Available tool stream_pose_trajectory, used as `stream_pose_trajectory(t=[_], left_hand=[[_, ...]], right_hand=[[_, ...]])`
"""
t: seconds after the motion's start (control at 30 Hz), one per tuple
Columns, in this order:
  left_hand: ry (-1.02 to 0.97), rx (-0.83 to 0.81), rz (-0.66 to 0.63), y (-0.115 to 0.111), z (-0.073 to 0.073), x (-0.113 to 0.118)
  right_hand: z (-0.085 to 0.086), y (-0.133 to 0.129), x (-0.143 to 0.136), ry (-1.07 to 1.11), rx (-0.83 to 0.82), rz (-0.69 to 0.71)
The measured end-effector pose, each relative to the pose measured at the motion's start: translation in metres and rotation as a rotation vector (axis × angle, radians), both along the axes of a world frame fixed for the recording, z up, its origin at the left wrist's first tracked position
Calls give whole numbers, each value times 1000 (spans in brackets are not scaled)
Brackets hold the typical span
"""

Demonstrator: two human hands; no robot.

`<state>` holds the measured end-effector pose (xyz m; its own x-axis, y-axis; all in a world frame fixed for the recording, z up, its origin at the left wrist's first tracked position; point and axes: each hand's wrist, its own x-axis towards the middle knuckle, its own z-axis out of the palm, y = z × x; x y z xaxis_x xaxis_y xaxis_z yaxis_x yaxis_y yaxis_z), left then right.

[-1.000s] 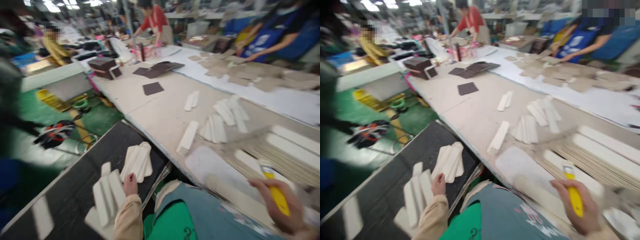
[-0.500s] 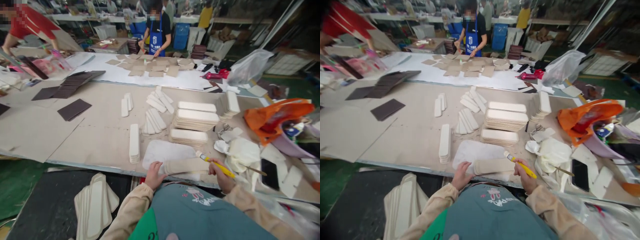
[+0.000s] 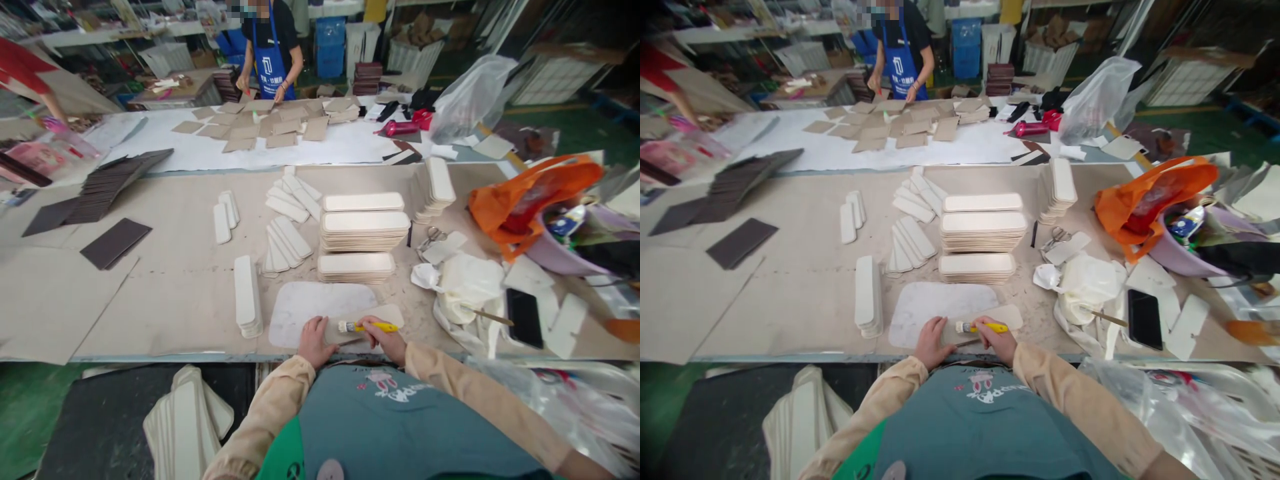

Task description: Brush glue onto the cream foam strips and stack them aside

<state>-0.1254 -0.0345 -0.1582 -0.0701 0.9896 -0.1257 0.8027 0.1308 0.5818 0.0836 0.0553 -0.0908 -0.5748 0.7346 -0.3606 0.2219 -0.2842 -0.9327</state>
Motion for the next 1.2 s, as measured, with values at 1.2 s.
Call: stream_pose_trajectory(t=[1.2], left_hand=[[88, 81, -23, -1, 0, -2]], right_hand=[[0, 42, 73, -410, 179, -288]])
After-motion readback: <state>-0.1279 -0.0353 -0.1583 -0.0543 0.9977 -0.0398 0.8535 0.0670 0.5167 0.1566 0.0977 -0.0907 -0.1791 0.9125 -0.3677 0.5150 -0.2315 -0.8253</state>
